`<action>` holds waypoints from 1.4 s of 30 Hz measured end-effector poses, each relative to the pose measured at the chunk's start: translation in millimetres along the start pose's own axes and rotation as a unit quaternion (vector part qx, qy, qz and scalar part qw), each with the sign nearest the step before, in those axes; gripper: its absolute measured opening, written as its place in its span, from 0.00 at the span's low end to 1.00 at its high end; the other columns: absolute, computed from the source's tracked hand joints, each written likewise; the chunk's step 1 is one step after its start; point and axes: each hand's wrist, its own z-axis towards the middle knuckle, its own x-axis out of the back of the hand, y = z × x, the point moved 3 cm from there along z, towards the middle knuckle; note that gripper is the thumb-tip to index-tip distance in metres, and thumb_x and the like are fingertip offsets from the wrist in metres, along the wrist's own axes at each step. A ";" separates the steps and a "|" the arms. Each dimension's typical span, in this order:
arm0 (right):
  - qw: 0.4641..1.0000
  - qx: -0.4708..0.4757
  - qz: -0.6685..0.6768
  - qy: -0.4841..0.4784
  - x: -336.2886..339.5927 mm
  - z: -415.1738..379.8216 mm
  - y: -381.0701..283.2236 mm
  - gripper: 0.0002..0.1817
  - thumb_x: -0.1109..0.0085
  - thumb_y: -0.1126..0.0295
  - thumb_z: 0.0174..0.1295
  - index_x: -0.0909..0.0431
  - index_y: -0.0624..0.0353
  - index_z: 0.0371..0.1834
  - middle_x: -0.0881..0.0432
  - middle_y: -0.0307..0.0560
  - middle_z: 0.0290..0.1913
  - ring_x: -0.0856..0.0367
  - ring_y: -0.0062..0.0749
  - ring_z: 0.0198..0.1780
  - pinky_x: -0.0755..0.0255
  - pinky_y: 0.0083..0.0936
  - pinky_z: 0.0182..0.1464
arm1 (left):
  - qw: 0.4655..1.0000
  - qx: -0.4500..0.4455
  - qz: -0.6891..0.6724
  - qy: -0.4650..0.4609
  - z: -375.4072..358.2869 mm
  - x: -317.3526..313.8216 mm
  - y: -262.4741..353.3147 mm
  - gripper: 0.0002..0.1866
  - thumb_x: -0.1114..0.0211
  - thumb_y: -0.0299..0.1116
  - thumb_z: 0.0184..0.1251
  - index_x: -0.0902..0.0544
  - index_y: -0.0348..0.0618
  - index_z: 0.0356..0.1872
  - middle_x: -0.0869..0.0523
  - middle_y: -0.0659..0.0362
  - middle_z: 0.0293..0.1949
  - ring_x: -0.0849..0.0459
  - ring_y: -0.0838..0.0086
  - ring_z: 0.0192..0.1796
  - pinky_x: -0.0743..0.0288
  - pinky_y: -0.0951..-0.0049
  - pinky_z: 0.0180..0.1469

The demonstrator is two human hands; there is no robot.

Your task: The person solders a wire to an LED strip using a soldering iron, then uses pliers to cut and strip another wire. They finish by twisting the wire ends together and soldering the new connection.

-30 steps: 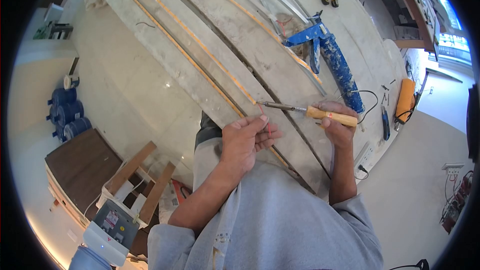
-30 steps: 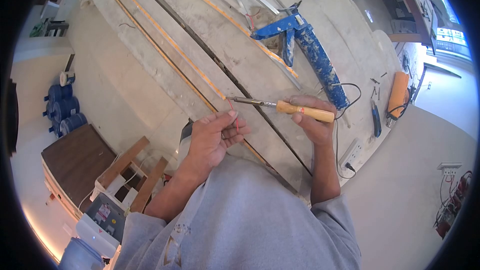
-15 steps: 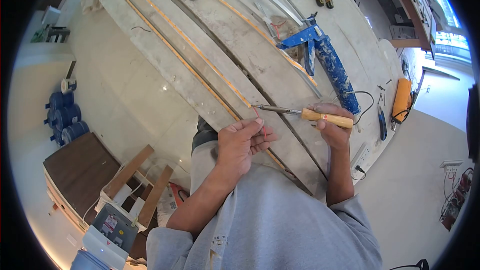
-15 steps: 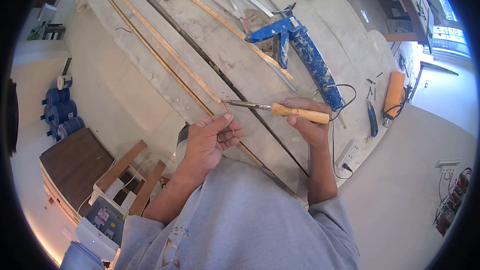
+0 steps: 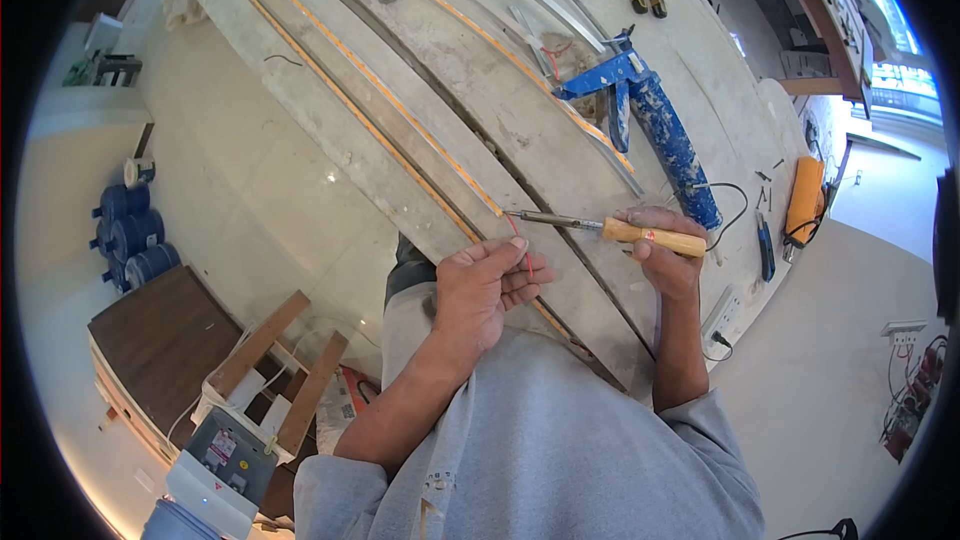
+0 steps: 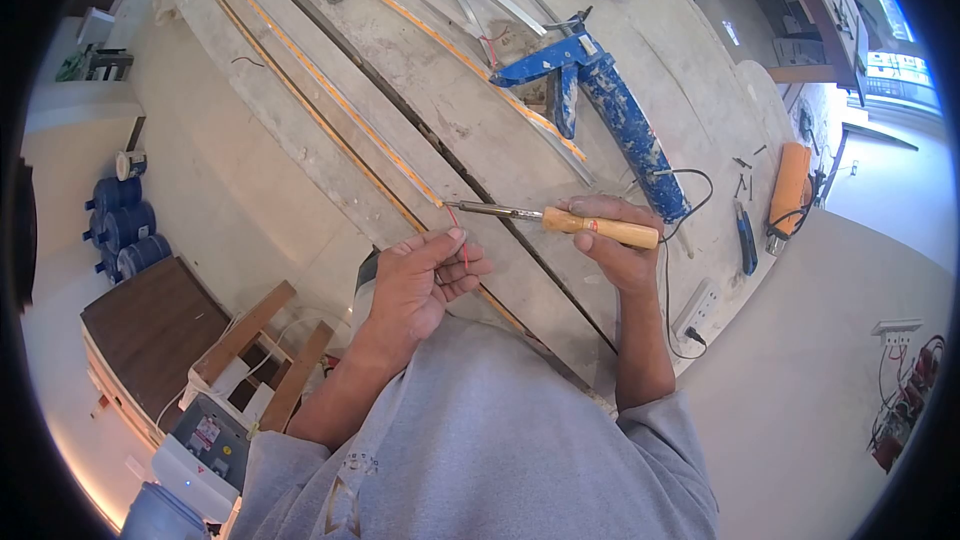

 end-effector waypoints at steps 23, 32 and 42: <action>1.000 -0.004 0.000 0.009 0.2 -1.1 0.3 0.18 0.28 0.72 0.54 0.16 0.72 0.45 0.13 0.62 0.45 0.12 0.42 0.46 0.21 0.32 0.52 | 1.000 0.003 -0.005 0.007 -0.8 -0.3 0.2 0.12 0.34 0.35 0.70 0.18 0.36 0.44 0.13 0.52 0.37 0.10 0.65 0.38 0.17 0.72 0.38; 1.000 -0.010 0.001 0.005 0.7 -1.5 0.7 0.18 0.28 0.71 0.54 0.16 0.71 0.46 0.12 0.62 0.45 0.12 0.41 0.46 0.21 0.31 0.52 | 1.000 0.002 -0.001 0.010 -0.5 0.1 0.0 0.11 0.34 0.35 0.71 0.18 0.36 0.44 0.13 0.52 0.37 0.10 0.64 0.39 0.17 0.72 0.38; 1.000 0.002 0.000 0.006 -1.1 -0.5 -0.1 0.18 0.28 0.70 0.55 0.16 0.71 0.45 0.12 0.61 0.44 0.12 0.39 0.44 0.20 0.31 0.51 | 1.000 0.004 -0.006 0.013 0.4 0.8 -1.5 0.10 0.35 0.35 0.71 0.18 0.37 0.43 0.12 0.53 0.36 0.10 0.64 0.39 0.17 0.72 0.38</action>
